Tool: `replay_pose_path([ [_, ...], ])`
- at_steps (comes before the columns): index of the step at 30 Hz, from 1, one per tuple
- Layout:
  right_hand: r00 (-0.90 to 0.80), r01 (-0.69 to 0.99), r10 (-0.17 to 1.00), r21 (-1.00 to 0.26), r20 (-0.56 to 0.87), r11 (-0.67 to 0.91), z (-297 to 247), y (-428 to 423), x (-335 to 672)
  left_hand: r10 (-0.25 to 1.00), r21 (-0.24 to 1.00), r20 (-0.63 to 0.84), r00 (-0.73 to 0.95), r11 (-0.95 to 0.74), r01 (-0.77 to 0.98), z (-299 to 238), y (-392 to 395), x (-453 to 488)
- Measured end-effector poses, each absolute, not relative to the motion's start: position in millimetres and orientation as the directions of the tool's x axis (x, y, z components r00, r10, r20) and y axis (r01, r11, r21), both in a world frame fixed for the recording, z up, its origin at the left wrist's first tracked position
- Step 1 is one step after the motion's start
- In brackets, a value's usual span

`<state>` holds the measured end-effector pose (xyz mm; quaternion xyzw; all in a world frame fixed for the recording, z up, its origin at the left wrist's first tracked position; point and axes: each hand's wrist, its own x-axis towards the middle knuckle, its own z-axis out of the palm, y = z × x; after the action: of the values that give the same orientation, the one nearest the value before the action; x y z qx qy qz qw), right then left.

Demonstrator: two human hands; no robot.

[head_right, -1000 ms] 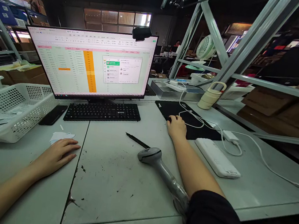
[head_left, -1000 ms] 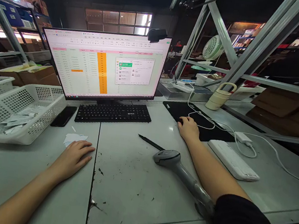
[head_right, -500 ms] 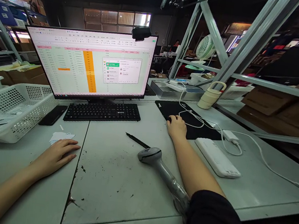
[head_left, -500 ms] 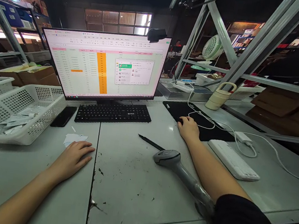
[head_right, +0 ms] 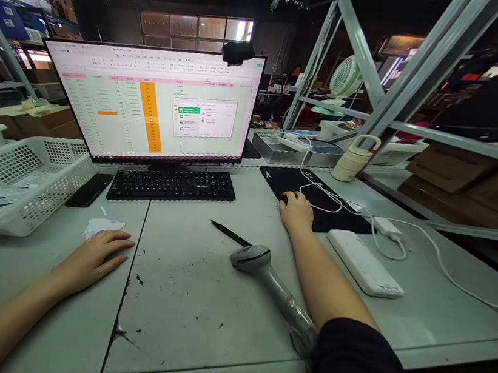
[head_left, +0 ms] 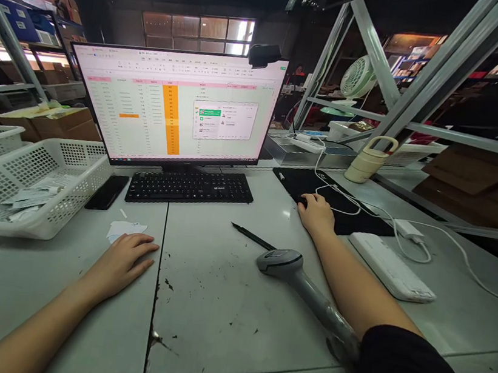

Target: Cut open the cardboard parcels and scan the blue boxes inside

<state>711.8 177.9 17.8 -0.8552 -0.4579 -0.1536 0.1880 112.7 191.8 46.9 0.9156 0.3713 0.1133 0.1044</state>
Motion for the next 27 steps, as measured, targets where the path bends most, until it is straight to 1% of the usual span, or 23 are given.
replay_pose_path([
  [8, 0.533, 0.841, 0.724, -0.181, 0.438, -0.51, 17.8, 177.9, 710.6, 0.712, 0.286, 0.109, 0.693, -0.691, 0.664, 45.2, 192.7, 111.7],
  [18, 0.535, 0.839, 0.73, -0.17, 0.426, -0.516, 21.1, 175.5, 706.7, 0.69, 0.271, 0.141, 0.71, -0.716, 0.643, 46.1, 192.6, 112.0],
  [22, 0.539, 0.836, 0.727, -0.169, 0.424, -0.521, 21.9, 175.2, 705.8, 0.682, 0.259, 0.175, 0.71, -0.728, 0.635, 46.1, 192.6, 111.6],
  [27, 0.545, 0.831, 0.718, -0.168, 0.434, -0.53, 21.6, 174.8, 705.2, 0.689, 0.254, 0.172, 0.704, -0.721, 0.644, 41.6, 194.2, 110.8],
])
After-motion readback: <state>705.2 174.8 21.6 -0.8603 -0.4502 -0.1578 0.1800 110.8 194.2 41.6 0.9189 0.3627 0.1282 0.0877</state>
